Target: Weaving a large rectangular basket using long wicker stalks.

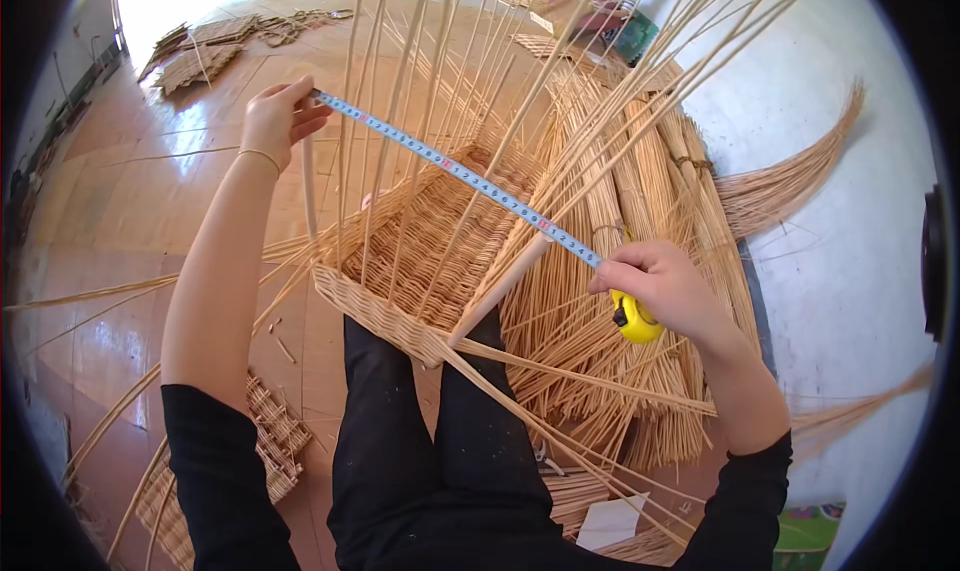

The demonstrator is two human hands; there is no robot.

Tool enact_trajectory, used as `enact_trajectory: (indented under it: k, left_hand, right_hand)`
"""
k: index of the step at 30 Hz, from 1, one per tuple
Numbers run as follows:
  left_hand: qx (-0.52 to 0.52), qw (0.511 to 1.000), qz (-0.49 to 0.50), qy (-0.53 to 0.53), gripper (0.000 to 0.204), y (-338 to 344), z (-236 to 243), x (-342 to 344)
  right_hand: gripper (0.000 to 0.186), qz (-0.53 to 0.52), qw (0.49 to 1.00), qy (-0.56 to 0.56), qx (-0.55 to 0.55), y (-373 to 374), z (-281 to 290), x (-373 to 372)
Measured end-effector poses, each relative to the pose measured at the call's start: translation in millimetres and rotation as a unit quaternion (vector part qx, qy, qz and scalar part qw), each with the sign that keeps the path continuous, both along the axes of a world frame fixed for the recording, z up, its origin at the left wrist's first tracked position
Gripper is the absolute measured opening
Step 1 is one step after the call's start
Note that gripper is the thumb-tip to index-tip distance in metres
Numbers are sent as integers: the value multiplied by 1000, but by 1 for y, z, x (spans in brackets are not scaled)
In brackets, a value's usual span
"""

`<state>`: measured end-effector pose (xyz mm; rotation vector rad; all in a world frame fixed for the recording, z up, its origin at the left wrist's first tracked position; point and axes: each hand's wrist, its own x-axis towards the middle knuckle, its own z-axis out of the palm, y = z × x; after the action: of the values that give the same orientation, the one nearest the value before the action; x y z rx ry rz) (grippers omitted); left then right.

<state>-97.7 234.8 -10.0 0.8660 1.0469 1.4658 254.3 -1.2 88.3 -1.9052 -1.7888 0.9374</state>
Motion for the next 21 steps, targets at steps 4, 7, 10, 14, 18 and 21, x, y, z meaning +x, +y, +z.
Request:
enact_trajectory:
  k: [4,7,10,14,18,21]
  left_hand:
    - [17,999,21,34,22,-4,-1,3]
    - [22,998,43,51,22,-9,2,10]
    - [2,994,56,89,22,-13,5,14]
    - [35,993,48,98,17,-24,-2,15]
    - [103,972,20,212,35,-13,-49,0]
    - [83,968,26,236,38,-14,-69,-2]
  right_hand:
    - [25,7,998,44,-34,0,3,1]
    - [25,22,996,61,-67,-2,8,0]
    - [25,33,992,87,-90,1,3,-2]
    - [24,54,991,104,-70,11,-9,-10]
    - [25,64,995,60,-57,13,-17,-18]
    - [25,71,993,80,-54,12,-22,-20]
